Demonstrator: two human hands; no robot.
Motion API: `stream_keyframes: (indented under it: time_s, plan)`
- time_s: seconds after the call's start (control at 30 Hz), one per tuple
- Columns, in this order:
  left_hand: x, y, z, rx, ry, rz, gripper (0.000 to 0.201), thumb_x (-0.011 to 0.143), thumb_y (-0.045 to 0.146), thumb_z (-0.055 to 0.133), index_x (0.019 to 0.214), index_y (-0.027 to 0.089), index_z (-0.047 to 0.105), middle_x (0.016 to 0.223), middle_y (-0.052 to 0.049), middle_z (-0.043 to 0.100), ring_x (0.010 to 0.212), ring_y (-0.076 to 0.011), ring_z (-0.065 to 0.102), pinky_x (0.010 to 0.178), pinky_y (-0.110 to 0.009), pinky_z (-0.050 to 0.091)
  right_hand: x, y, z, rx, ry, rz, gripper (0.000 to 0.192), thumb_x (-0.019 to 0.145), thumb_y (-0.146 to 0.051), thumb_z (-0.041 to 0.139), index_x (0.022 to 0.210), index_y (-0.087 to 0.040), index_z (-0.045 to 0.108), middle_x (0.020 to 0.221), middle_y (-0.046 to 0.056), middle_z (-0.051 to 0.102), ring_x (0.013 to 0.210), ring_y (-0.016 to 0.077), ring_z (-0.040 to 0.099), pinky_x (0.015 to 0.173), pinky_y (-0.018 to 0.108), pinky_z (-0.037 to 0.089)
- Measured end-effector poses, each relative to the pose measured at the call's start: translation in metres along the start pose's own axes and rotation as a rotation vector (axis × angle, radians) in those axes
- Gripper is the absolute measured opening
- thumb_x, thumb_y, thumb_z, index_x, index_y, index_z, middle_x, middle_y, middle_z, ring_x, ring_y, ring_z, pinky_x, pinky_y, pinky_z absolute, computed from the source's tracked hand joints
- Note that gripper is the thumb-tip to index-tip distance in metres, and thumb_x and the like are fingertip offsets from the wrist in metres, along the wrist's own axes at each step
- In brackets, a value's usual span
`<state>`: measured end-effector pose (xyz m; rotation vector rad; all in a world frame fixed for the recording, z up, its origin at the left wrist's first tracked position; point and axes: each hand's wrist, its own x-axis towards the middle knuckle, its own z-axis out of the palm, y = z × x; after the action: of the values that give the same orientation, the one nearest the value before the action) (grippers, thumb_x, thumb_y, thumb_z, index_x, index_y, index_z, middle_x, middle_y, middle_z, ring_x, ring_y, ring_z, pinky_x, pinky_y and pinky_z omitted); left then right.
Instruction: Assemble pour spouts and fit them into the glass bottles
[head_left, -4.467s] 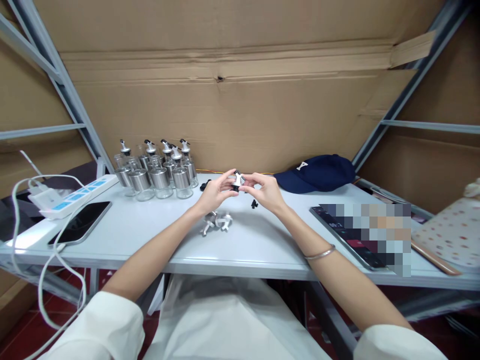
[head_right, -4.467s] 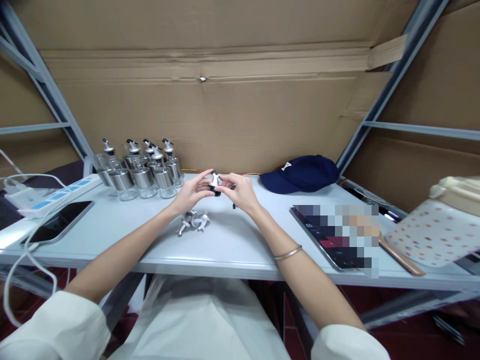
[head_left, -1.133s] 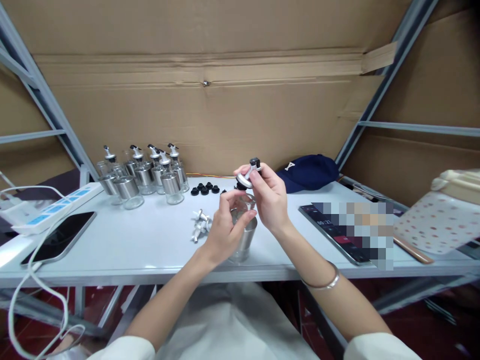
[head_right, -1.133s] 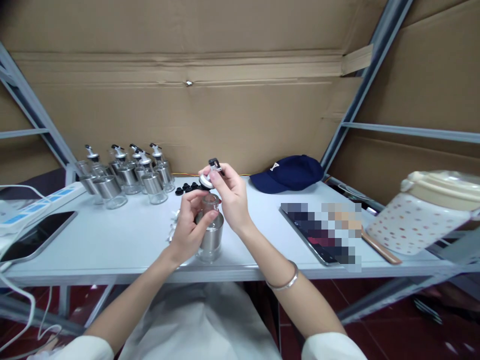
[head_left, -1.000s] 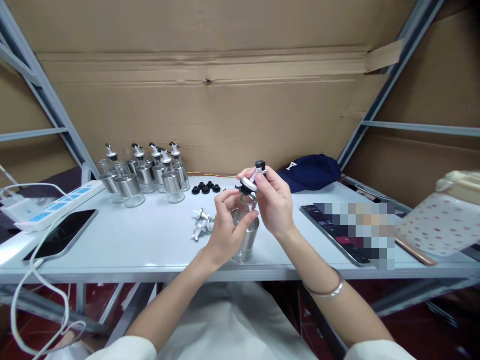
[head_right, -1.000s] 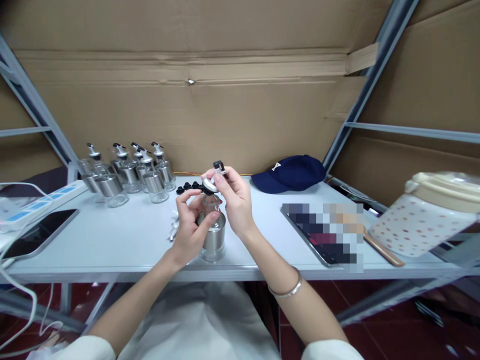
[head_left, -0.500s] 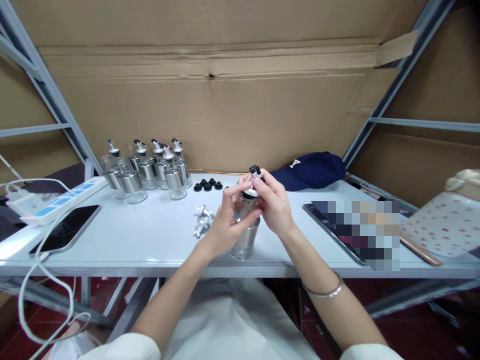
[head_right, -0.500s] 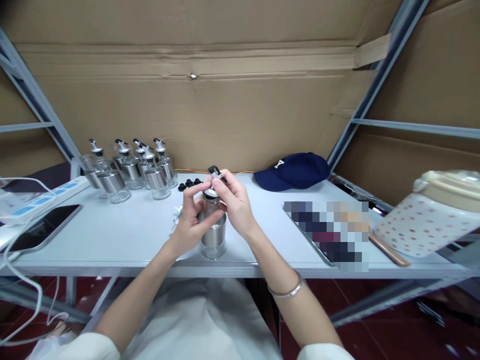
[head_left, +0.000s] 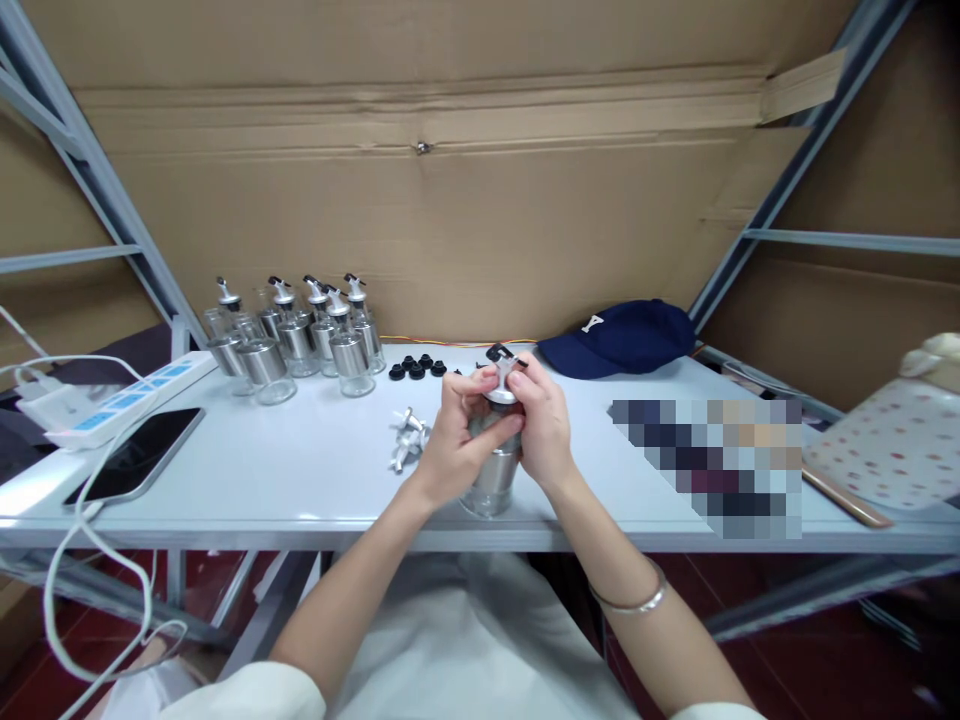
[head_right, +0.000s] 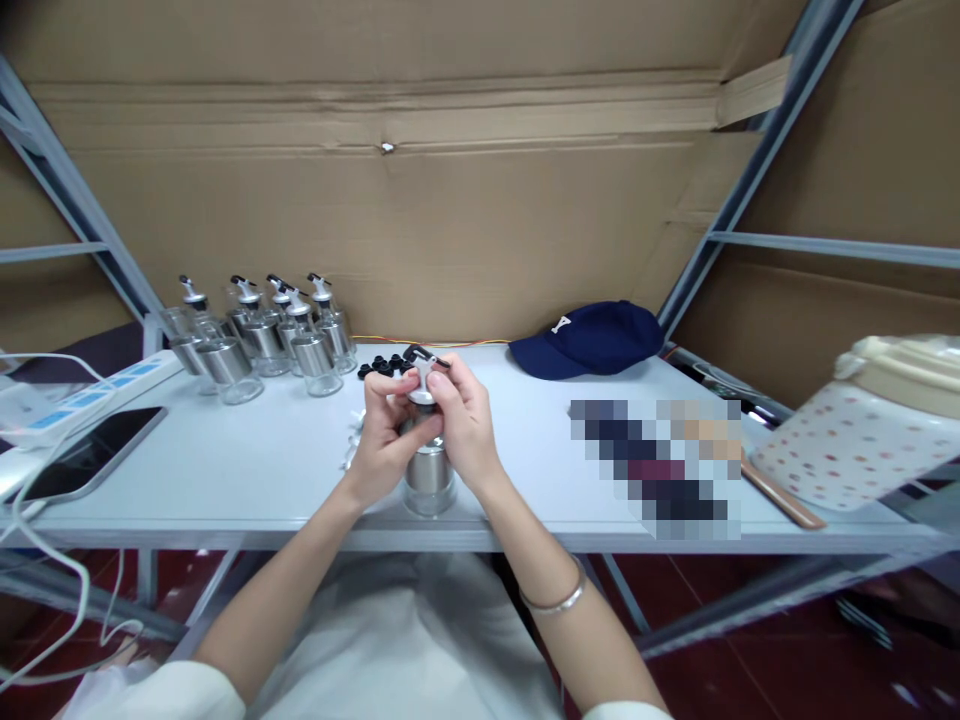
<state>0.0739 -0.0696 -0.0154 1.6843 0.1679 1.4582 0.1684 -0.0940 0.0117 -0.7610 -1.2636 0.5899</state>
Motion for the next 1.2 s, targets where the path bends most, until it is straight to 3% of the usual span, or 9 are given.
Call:
stream_keyframes:
  time_s: [0.37,0.53,0.63,0.77,0.87,0.97,1.1,1.2]
  plan:
    - [0.0,0.001,0.005,0.028,-0.019,0.04,0.029,0.082,0.036,0.061,0.098,0.026,0.038,0.115,-0.004,0.053,0.111,-0.0166,0.054,0.09,-0.033,0.046,-0.007,-0.001,0.0,-0.007,0.073,-0.07,0.021,0.084,-0.044,0.049,0.078,-0.024,0.051,0.069,-0.002,0.055,0.062,0.013,0.053,0.057,0.024,0.045]
    - [0.012,0.031,0.0,0.108,-0.021,0.083,0.031,0.084,0.037,0.057,0.102,0.027,0.033,0.104,-0.005,0.056,0.094,-0.0168,0.062,0.08,-0.036,0.052,0.007,-0.014,-0.004,0.03,0.057,-0.113,0.026,0.087,-0.049,0.042,0.09,-0.026,0.053,0.084,0.003,0.063,0.077,0.0176,0.061,0.064,0.029,0.049]
    - [0.029,0.061,-0.027,0.241,0.081,0.103,0.035,0.085,0.038,0.055,0.107,0.029,0.03,0.097,-0.002,0.058,0.085,-0.0161,0.065,0.076,-0.036,0.054,0.022,-0.023,-0.009,0.014,0.067,-0.185,0.026,0.087,-0.049,0.042,0.087,-0.025,0.053,0.085,0.004,0.064,0.084,0.0182,0.061,0.069,0.032,0.051]
    - [0.052,0.075,-0.094,0.557,0.272,0.136,0.041,0.085,0.037,0.055,0.113,0.028,0.027,0.097,-0.002,0.058,0.081,-0.0158,0.065,0.078,-0.038,0.054,0.04,-0.022,-0.012,-0.009,0.068,-0.19,0.024,0.088,-0.047,0.042,0.087,-0.025,0.052,0.083,0.003,0.063,0.079,0.0154,0.061,0.067,0.03,0.05]
    - [0.064,0.058,-0.151,0.788,0.409,0.106,0.043,0.084,0.036,0.054,0.115,0.025,0.026,0.1,-0.005,0.059,0.081,-0.0175,0.065,0.081,-0.039,0.053,0.052,-0.011,-0.01,-0.035,0.057,-0.172,0.024,0.087,-0.047,0.044,0.085,-0.024,0.052,0.081,0.002,0.063,0.076,0.0133,0.06,0.066,0.027,0.049]
    - [0.071,0.031,-0.193,1.003,0.482,0.005,0.048,0.082,0.033,0.055,0.12,0.021,0.027,0.109,-0.011,0.058,0.097,-0.0244,0.062,0.091,-0.046,0.047,0.064,0.006,-0.006,-0.079,0.011,-0.137,0.027,0.086,-0.049,0.046,0.085,-0.022,0.051,0.079,0.001,0.063,0.073,0.0119,0.059,0.065,0.025,0.047]
    - [0.074,0.001,-0.218,1.094,0.457,-0.109,0.058,0.081,0.026,0.052,0.129,0.016,0.022,0.137,-0.021,0.038,0.128,-0.0291,0.041,0.107,-0.048,0.03,0.073,0.031,-0.009,-0.178,-0.07,-0.111,0.03,0.086,-0.05,0.045,0.087,-0.021,0.051,0.077,0.001,0.063,0.072,0.012,0.059,0.066,0.026,0.046]
    - [0.074,-0.013,-0.224,1.101,0.42,-0.151,0.059,0.081,0.023,0.049,0.132,0.013,0.022,0.144,-0.022,0.027,0.136,-0.0282,0.028,0.112,-0.046,0.023,0.074,0.046,-0.018,-0.308,-0.145,-0.112,0.031,0.086,-0.05,0.045,0.087,-0.02,0.053,0.075,0.002,0.063,0.072,0.013,0.059,0.068,0.026,0.046]
